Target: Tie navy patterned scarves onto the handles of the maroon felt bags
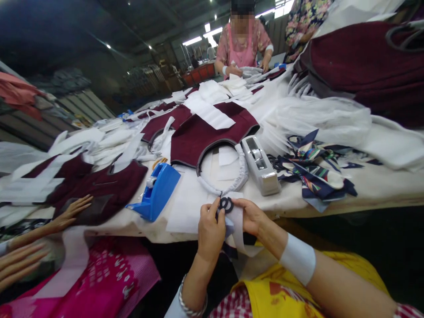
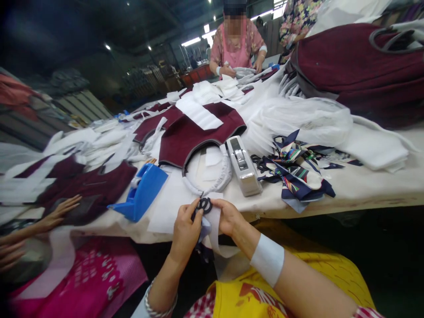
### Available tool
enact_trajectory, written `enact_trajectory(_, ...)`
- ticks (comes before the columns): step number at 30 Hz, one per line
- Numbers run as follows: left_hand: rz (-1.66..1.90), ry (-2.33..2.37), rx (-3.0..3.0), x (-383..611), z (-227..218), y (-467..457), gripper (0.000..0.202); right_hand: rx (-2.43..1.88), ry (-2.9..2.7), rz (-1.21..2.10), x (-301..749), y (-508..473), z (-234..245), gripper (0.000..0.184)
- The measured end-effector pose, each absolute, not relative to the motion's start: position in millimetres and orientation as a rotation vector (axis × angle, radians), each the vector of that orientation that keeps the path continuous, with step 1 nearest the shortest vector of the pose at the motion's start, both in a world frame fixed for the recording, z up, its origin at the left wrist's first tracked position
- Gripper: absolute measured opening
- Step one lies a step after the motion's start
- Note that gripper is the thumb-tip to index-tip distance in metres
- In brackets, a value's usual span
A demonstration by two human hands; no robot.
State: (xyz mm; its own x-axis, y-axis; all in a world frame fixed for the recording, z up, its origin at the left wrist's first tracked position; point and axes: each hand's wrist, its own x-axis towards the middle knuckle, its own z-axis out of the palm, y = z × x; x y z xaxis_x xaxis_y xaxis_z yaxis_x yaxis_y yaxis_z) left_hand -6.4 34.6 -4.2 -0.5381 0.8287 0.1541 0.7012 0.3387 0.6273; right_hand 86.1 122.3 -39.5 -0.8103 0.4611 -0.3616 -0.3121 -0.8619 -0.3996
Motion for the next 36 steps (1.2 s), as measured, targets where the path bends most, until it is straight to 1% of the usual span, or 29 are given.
enact_trajectory(4, 1.074, 2.358, 1.311, -11, -5, 33, 0.039, -0.712, -0.593, 2.584, 87, 123, -35, 0.018)
enact_trajectory(8, 1.228, 2.340, 1.213, -12, -2, 37, 0.033, -0.797, -0.742, 2.513, 89, 121, -27, 0.022)
enact_trajectory(10, 1.251, 2.332, 1.222, -12, 2, 39, 0.030, -0.832, -0.806, 2.466, 89, 120, -23, 0.022)
enact_trajectory(17, 1.137, 2.399, 1.413, -6, -1, 34, 0.033, -0.900, -0.919, 2.393, 84, 119, -16, 0.017)
enact_trajectory(25, 1.186, 2.369, 1.329, -6, -7, 33, 0.034, -0.926, -1.077, 2.409, 79, 122, -15, 0.020)
enact_trajectory(28, 1.126, 2.396, 1.387, -2, -12, 30, 0.037, -0.953, -1.052, 2.400, 77, 122, -17, 0.021)
enact_trajectory(32, 0.944, 2.481, 1.583, 11, -20, 19, 0.044, -0.993, -0.946, 2.396, 75, 121, -19, 0.025)
enact_trajectory(36, 0.921, 2.539, 1.708, 18, -23, 9, 0.049, -1.039, -0.875, 2.389, 70, 120, -13, 0.033)
